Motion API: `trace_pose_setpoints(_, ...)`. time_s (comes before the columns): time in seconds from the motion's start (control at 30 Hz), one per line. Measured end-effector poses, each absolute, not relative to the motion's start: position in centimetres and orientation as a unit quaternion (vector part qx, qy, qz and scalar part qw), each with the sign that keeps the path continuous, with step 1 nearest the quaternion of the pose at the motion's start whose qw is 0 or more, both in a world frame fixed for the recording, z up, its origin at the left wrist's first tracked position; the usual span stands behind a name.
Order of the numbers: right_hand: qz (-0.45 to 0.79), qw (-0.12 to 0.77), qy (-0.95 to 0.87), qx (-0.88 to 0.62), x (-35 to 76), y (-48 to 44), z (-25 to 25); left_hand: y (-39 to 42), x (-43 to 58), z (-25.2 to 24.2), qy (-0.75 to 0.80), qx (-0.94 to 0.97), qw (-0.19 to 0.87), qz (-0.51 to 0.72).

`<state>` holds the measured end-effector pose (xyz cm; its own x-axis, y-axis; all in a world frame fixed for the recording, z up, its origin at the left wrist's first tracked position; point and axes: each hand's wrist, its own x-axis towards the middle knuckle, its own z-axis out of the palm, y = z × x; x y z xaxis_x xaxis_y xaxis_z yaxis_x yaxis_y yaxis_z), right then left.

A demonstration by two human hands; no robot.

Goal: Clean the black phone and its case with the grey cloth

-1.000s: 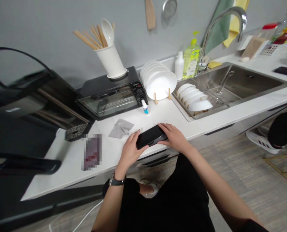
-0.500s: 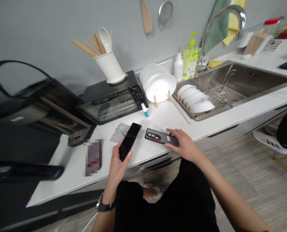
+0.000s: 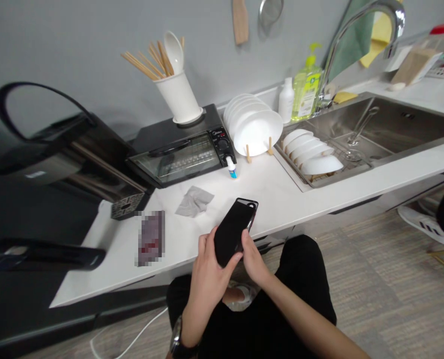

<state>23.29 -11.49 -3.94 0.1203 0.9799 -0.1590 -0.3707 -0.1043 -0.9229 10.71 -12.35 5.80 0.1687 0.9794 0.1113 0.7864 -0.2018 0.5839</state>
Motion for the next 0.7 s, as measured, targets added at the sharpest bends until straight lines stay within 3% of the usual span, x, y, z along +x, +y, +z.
trace_pose_setpoints(0.23,0.613,0.564,-0.32,-0.451,23.5,-11.6,-3.3,-12.2,10.6,7.0,0.562,0.74,0.253,0.27)
trace_pose_setpoints(0.33,0.607,0.572,-0.275,-0.479,24.2,-11.8,-3.4,-12.1,9.6,6.6,0.545,0.685,0.379,0.3)
trace_pose_setpoints(0.47,0.627,0.534,-0.32,-0.468,25.1,-12.5,-2.4,-12.9,9.2,4.8,0.51,0.565,0.6,0.245)
trace_pose_setpoints(0.7,0.58,0.527,-0.468,-0.41,25.9,-14.0,0.8,-14.1,9.6,2.2,0.582,0.495,0.541,0.351)
